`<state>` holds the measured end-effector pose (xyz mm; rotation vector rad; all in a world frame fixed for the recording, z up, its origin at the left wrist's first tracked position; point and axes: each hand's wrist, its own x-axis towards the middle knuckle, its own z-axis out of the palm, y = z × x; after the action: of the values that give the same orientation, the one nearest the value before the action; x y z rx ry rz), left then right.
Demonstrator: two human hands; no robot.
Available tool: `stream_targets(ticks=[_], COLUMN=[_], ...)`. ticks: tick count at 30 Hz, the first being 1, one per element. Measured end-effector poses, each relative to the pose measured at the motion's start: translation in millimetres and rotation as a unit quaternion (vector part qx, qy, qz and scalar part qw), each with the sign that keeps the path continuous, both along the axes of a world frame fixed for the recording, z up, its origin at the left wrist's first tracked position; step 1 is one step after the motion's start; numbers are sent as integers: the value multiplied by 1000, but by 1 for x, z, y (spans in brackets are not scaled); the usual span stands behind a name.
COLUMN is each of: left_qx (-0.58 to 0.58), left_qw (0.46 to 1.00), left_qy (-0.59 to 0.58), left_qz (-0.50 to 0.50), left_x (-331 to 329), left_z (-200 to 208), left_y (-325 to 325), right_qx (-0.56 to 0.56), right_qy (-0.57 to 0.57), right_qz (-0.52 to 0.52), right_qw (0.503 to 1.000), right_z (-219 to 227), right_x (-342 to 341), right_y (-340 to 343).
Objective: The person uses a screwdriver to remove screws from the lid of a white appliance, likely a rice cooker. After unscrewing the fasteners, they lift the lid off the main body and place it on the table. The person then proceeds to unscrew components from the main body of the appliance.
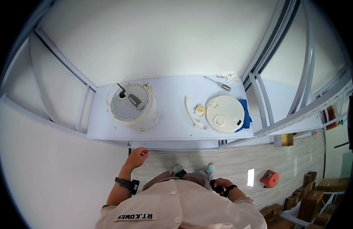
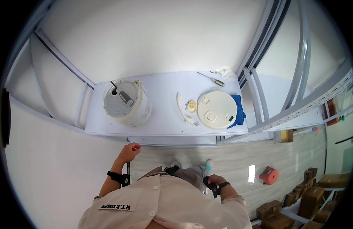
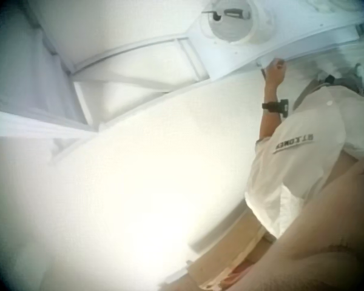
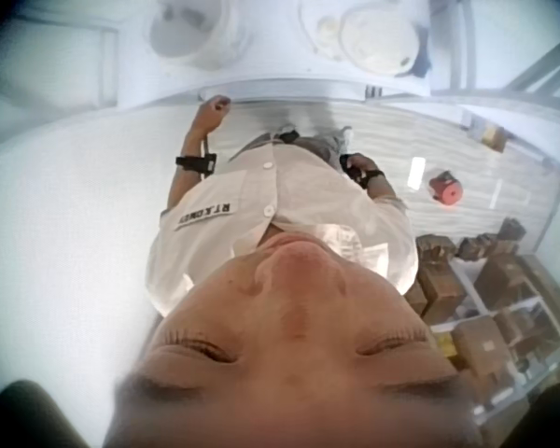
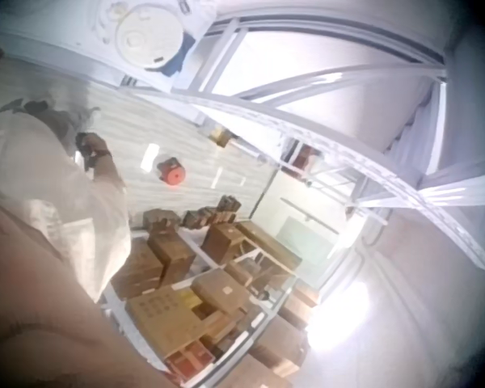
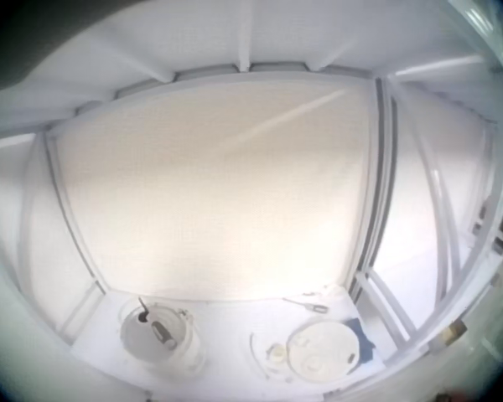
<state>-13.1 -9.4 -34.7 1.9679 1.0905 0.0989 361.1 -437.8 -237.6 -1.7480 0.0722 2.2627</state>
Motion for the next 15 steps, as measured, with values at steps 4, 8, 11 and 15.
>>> stream_targets(ticks=[4,8,11,15], left_qx=[3,4,-1,7], left_qw=[1000,999,999,998], left_qy=[14,36,49,66], left_qz=[-2,6,5,4], left_x=[-2,-6,-14,-18], left_z=[5,13,15,18], left_y=[-2,-6,-8,2], right_qx=[-3,151,58,75], right_qy=[-63,-315,-457,-232], right_qz=[291,313,180,195], right_qw=[955,883,869,950], right_z=[6,-60,-80,-109], right_x=[-11,-46,-54,-22], right_y=[32,25,31,66])
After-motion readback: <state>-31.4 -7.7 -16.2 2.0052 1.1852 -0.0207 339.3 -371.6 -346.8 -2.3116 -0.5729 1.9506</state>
